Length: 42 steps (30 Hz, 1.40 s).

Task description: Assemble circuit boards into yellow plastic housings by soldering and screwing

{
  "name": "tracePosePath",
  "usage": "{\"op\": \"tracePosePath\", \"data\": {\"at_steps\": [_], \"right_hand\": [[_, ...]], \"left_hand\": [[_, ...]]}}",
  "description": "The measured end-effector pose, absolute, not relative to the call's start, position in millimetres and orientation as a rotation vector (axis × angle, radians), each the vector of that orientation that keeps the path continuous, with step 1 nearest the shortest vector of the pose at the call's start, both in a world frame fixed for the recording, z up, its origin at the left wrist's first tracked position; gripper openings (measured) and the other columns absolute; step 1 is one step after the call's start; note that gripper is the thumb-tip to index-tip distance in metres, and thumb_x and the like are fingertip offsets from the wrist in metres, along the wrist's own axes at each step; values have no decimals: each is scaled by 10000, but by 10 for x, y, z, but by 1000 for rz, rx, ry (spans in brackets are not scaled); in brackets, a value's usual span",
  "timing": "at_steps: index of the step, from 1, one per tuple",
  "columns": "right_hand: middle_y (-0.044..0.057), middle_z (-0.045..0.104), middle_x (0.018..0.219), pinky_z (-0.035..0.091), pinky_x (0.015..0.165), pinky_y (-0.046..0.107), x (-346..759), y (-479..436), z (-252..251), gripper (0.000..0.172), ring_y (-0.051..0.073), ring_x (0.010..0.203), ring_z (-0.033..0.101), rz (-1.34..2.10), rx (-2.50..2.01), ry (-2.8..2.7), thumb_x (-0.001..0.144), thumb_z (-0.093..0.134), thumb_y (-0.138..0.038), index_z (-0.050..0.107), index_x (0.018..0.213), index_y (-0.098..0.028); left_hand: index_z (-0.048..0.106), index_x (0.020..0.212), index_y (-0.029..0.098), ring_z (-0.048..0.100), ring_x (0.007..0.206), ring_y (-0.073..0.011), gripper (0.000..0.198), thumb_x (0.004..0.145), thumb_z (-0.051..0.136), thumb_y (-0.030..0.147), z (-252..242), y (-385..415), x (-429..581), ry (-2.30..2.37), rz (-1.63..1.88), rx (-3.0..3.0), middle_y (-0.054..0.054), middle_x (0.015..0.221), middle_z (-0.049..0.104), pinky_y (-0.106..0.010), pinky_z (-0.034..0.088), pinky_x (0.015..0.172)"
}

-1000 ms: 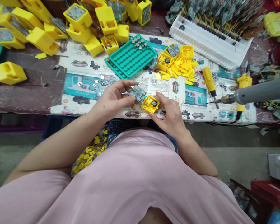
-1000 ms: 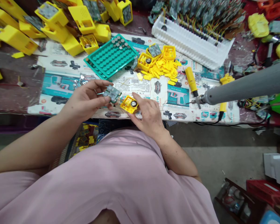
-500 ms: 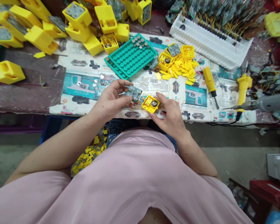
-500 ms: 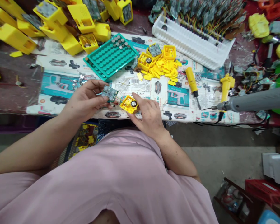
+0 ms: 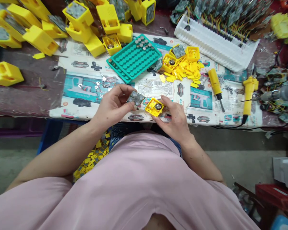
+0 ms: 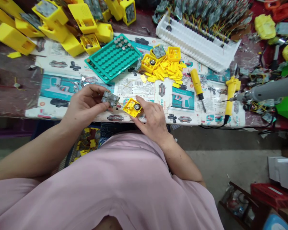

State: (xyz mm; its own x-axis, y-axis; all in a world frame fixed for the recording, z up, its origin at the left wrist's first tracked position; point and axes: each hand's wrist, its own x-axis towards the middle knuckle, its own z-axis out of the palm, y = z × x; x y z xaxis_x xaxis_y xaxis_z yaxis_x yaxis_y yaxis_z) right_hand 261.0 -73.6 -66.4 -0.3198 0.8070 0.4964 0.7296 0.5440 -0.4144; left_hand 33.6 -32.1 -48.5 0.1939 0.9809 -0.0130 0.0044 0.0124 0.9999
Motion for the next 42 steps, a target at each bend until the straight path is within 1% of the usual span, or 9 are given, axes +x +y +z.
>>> {"op": "tracePosePath", "data": {"at_steps": [6,11,16,21,32,35,37,39,42], "right_hand": [[76,705,1269,540,927,363,2608,-739,-662,615,209,1075,685,135,-1230,-2092,902,676,-333,391,1440,-243],[68,710,1261,560,930,370,2613,-741,-673,624,211,1081,693,130,-1234,-2080,903,674,-353,381,1447,-263],[87,714,1244,573,903,375,2614,-736,-670,602,220,1077,699,95,-1223,-2081,896,682,-344,412,1424,-246],[97,714,1243,576,894,377,2614,-734,-664,600,223,1084,700,85,-1204,-2091,894,684,-342,414,1421,-238],[91,691,1296,565,984,388,2638,-738,-706,601,220,1158,677,210,-1232,-2050,900,670,-338,413,1436,-249],[103,697,1289,568,992,380,2636,-748,-691,564,216,1158,680,274,-1224,-1987,887,687,-329,473,1400,-230],[101,712,1258,582,969,368,2632,-752,-653,485,210,1117,699,369,-1253,-1914,888,684,-341,545,1336,-218],[88,733,1208,600,924,349,2627,-736,-594,383,195,1033,722,493,-1303,-1828,896,666,-370,622,1241,-211],[50,770,1036,621,757,294,2615,-632,-499,290,152,817,733,734,-1347,-1668,900,641,-441,703,1054,-203]], "left_hand": [[591,1031,272,477,693,-85,460,683,870,384,-488,-307,327,1066,1024,1222,19,854,437,-260,645,596],[563,1075,263,488,690,-67,456,707,829,308,-485,-282,318,1068,975,1177,2,954,453,-246,643,541],[539,1088,235,493,669,-67,433,708,746,231,-499,-269,330,1075,957,1177,-1,946,453,-260,634,526],[530,1120,224,519,666,-72,437,719,703,227,-543,-261,314,1087,962,1262,-1,942,457,-255,620,534],[552,1116,229,519,664,-80,412,747,731,274,-517,-286,299,1069,977,1382,22,850,442,-234,606,595],[580,1179,231,579,760,-125,399,801,677,313,-529,-292,260,1133,953,1555,-9,872,528,-226,574,618],[605,1221,228,623,926,-182,422,820,659,351,-507,-288,246,1195,908,1751,-63,1013,616,-266,582,701],[624,1247,242,602,1151,-258,463,817,670,407,-464,-271,262,1192,845,1964,-101,1242,627,-367,579,883],[621,1281,257,463,1388,-332,549,799,698,510,-398,-222,348,1067,782,2175,-88,1432,566,-512,421,1136]]}}
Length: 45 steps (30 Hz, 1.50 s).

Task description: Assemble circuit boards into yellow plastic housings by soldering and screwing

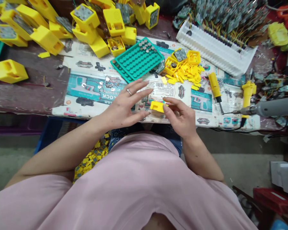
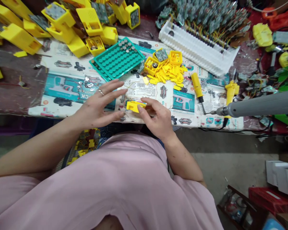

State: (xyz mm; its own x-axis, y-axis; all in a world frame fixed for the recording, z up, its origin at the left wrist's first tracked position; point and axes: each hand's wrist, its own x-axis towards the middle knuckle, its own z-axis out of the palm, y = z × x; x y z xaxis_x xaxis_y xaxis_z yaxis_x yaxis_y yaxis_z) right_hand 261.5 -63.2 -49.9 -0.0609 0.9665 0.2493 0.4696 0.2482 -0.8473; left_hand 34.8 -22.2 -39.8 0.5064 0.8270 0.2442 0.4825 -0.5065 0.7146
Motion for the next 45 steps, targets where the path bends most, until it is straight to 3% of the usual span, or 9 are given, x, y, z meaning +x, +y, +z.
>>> {"op": "tracePosePath", "data": {"at_steps": [3,5,9,13,20,24,27,38,45], "right_hand": [[-11,715,704,546,495,217,2601,-441,-442,383,111,570,665,1038,-1365,-1464,866,635,-579,702,827,-203],[-36,657,603,463,382,185,2595,-310,-425,471,92,463,612,1213,-1366,-1332,819,634,-670,669,756,-204],[-56,680,642,450,341,187,2585,-188,-389,532,96,420,609,1385,-1285,-1181,725,698,-714,668,939,-228],[-59,701,652,498,375,205,2579,-224,-353,553,125,492,662,1436,-1221,-1213,707,766,-637,660,1081,-244],[-7,757,893,554,468,236,2622,-265,-439,484,128,617,698,1298,-1188,-1445,844,655,-604,634,1178,-255],[68,675,1253,626,794,353,2629,-320,-440,396,192,1017,699,666,-1216,-1730,908,609,-540,632,1198,-270],[86,639,1279,544,1011,428,2614,-376,-401,291,221,1197,611,218,-1162,-1951,923,629,-434,654,1165,-274],[71,650,1283,424,1057,458,2574,-409,-550,269,257,1205,542,-51,-1257,-2106,918,628,-432,686,1144,-297],[38,709,1160,472,988,419,2551,-424,-614,196,224,1098,582,-263,-1204,-2029,912,650,-404,713,1067,-303]], "left_hand": [[615,1304,203,566,1291,-306,574,848,650,549,-367,-155,462,1002,734,2126,-110,1326,653,-474,453,1102],[615,1305,158,696,989,-236,602,873,616,577,-365,-106,518,984,708,1911,-112,1095,738,-375,565,896],[662,1225,150,647,635,-143,670,794,684,662,-363,-19,560,905,697,1419,-64,823,733,-252,532,566],[719,1092,173,682,732,-166,610,713,772,649,-363,9,560,889,731,1235,-70,889,745,-258,559,600],[707,1134,193,656,678,-153,583,760,736,640,-394,-15,557,892,758,1308,-66,887,732,-268,528,571],[683,1167,201,626,635,-129,588,772,726,635,-386,-37,560,897,820,1341,-51,869,721,-240,493,530],[655,1218,182,607,627,-111,613,786,723,611,-384,-55,563,932,843,1413,-39,845,706,-220,484,536],[633,1272,126,574,669,-110,612,859,622,578,-421,-75,589,1074,806,1704,-38,856,681,-215,459,613],[639,1259,138,552,629,-107,577,869,604,562,-418,-71,613,1092,799,1701,-22,814,662,-228,468,638]]}}
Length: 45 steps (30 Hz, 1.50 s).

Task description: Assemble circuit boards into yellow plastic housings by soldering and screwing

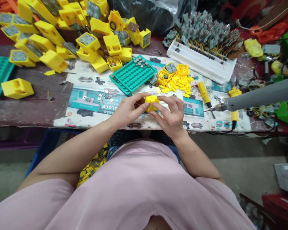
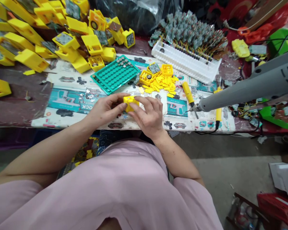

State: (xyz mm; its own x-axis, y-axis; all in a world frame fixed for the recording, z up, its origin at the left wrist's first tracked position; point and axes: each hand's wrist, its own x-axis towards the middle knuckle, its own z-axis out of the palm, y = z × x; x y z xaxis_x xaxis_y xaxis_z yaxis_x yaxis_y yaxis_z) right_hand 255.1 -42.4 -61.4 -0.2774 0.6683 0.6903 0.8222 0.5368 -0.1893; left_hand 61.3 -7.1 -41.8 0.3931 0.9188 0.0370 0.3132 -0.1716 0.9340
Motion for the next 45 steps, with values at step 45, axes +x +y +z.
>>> {"op": "tracePosePath", "data": {"at_steps": [45], "right_hand": [[44,736,942,438,811,335,2556,-367,-666,261,180,884,619,-359,-1131,-2085,981,546,-391,679,1053,-178]], "left_hand": [[636,1279,94,652,843,-166,477,923,500,381,-495,-83,647,1178,792,2069,-91,975,731,-264,499,823]]}}
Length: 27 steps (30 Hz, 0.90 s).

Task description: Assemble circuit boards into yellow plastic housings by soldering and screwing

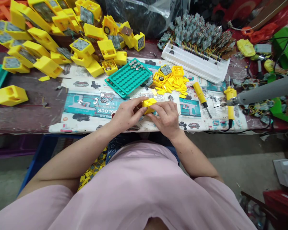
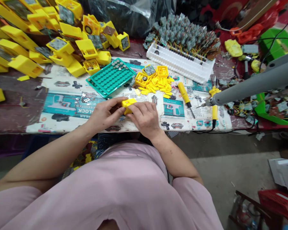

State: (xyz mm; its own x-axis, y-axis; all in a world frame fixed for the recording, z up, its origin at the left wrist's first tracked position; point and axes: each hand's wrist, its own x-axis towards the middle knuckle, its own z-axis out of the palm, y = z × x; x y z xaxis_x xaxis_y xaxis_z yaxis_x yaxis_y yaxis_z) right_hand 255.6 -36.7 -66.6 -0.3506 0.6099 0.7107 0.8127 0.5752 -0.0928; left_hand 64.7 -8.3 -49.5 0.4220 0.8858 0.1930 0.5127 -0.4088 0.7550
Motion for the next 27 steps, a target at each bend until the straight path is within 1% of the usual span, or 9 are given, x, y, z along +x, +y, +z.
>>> {"op": "tracePosePath", "data": {"at_steps": [4,11,14,17,20,22,24,27], "right_hand": [[54,722,942,437,828,338,2562,-353,-684,293,187,906,616,-352,-1146,-2125,993,509,-416,684,1034,-185],[58,715,911,438,810,325,2528,-346,-683,268,185,873,602,-414,-1093,-2121,991,519,-384,676,987,-167],[66,698,899,414,791,322,2516,-351,-678,252,187,873,568,-399,-1065,-2122,989,525,-362,665,978,-152],[62,686,891,377,773,321,2508,-357,-689,210,181,853,535,-373,-1038,-2176,991,524,-303,649,891,-168],[52,678,835,346,738,328,2512,-362,-705,243,179,802,519,-353,-1049,-2281,997,511,-307,643,835,-183],[42,668,784,355,723,321,2534,-372,-706,284,175,775,532,-303,-1052,-2358,1005,494,-340,651,823,-189],[32,673,768,384,717,298,2585,-388,-697,306,161,762,562,-221,-1071,-2392,1009,485,-360,663,825,-194],[28,701,792,414,701,275,2714,-396,-678,282,146,757,605,-166,-1184,-2306,1005,498,-363,691,879,-201]], "left_hand": [[633,1278,106,668,904,-172,457,932,492,368,-509,-93,644,1169,802,2118,-98,1035,733,-269,507,865],[648,1258,100,685,916,-180,457,933,491,380,-530,-116,624,1164,816,2150,-104,1045,749,-279,521,851],[652,1255,105,693,931,-190,459,927,494,384,-537,-123,619,1186,807,2152,-107,1065,754,-291,528,855],[654,1257,109,694,948,-197,463,921,488,381,-535,-131,622,1203,805,2138,-108,1095,753,-306,532,872],[650,1274,110,686,939,-197,477,910,497,379,-532,-129,626,1219,807,2101,-106,1084,752,-315,528,885],[642,1289,111,677,897,-194,500,900,524,402,-535,-111,623,1247,814,1997,-103,1033,749,-319,529,863],[633,1293,119,671,858,-188,548,875,575,467,-538,-79,618,1241,849,1757,-95,998,738,-312,541,805],[635,1253,139,682,801,-190,616,798,669,553,-523,-20,616,1133,900,1302,-83,972,733,-302,556,700]]}}
